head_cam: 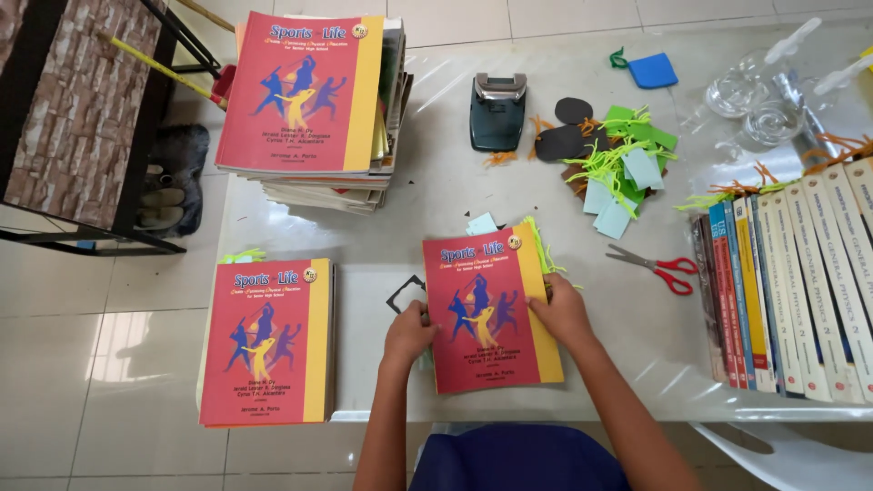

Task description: Attaching yellow string to paper tags and inserting them into textbooks to organize them in a library setting.

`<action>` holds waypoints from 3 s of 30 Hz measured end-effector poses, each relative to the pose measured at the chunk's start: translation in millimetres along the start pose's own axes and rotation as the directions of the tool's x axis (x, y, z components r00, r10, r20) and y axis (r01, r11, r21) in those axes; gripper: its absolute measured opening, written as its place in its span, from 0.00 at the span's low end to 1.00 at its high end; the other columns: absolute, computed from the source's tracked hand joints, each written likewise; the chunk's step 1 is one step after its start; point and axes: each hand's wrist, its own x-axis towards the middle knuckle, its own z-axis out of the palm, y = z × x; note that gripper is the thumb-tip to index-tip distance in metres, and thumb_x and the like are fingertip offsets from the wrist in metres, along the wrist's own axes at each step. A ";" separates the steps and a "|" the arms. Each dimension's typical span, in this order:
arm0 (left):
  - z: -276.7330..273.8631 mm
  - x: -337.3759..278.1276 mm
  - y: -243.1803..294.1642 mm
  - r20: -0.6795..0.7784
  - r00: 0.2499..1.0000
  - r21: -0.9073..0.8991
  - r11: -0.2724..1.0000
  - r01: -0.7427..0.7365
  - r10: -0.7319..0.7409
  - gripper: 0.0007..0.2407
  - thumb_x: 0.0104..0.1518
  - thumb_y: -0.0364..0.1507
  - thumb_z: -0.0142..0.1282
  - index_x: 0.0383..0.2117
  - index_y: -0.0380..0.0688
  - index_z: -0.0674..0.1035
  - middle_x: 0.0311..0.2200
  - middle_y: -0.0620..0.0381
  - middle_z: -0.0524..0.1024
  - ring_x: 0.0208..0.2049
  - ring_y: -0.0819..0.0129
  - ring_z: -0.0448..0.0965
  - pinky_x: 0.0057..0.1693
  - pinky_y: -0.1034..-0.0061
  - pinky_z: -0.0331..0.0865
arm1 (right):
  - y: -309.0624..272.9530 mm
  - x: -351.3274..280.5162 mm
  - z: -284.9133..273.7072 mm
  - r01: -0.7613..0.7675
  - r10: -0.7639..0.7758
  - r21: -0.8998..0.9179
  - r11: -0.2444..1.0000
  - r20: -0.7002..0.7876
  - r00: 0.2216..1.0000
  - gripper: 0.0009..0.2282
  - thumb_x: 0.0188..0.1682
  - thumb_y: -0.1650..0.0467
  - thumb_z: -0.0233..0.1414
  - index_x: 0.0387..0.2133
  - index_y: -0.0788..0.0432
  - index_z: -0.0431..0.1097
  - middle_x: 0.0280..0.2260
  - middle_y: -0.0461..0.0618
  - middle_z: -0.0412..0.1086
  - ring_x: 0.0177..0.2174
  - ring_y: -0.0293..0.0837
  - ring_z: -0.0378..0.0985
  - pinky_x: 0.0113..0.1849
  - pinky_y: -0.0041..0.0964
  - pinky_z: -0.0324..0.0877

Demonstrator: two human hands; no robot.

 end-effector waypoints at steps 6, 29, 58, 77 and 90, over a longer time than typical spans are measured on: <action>-1.3 -7.6 35.5 -0.312 0.950 0.388 0.914 0.114 0.015 0.18 0.48 0.33 0.67 0.42 0.46 0.73 0.43 0.53 0.80 0.41 0.56 0.82 0.44 0.62 0.75 | 7.6 9.1 -20.9 0.132 -0.141 -0.058 0.990 -0.187 0.972 0.22 0.34 0.69 0.67 0.42 0.60 0.69 0.34 0.57 0.70 0.33 0.54 0.76 0.35 0.48 0.72; 250.4 166.1 243.7 -0.152 0.809 0.128 0.823 -0.554 0.568 0.18 0.51 0.25 0.61 0.50 0.40 0.76 0.45 0.44 0.76 0.45 0.48 0.78 0.49 0.59 0.73 | 128.9 149.0 -78.4 -0.106 0.239 0.265 0.959 -0.542 0.806 0.23 0.33 0.66 0.71 0.39 0.62 0.71 0.30 0.52 0.76 0.31 0.47 0.80 0.35 0.42 0.74; 136.1 21.5 150.6 -0.344 0.895 0.408 0.904 -0.130 0.284 0.43 0.45 0.48 0.67 0.66 0.42 0.56 0.70 0.35 0.42 0.72 0.37 0.34 0.66 0.31 0.31 | -17.3 74.5 -75.1 0.310 0.001 0.576 0.756 -0.476 0.880 0.23 0.50 0.76 0.61 0.57 0.61 0.60 0.26 0.45 0.69 0.26 0.31 0.68 0.30 0.26 0.66; 12.7 -10.8 95.2 -0.332 0.898 -0.335 0.853 -0.399 0.290 0.21 0.52 0.22 0.60 0.55 0.36 0.75 0.39 0.47 0.84 0.38 0.67 0.86 0.46 0.74 0.78 | -98.4 53.7 -1.2 0.192 -0.103 0.661 0.725 -0.172 0.980 0.16 0.47 0.77 0.62 0.44 0.65 0.63 0.37 0.50 0.69 0.28 0.35 0.76 0.29 0.32 0.79; -25.2 -41.9 104.3 -0.489 0.855 -0.253 0.910 -0.330 0.174 0.13 0.51 0.28 0.66 0.44 0.44 0.85 0.32 0.50 0.86 0.32 0.68 0.87 0.41 0.74 0.78 | -91.3 78.6 20.8 0.149 -0.071 0.650 0.745 -0.145 0.987 0.11 0.48 0.76 0.60 0.43 0.65 0.72 0.37 0.50 0.75 0.31 0.34 0.77 0.32 0.31 0.80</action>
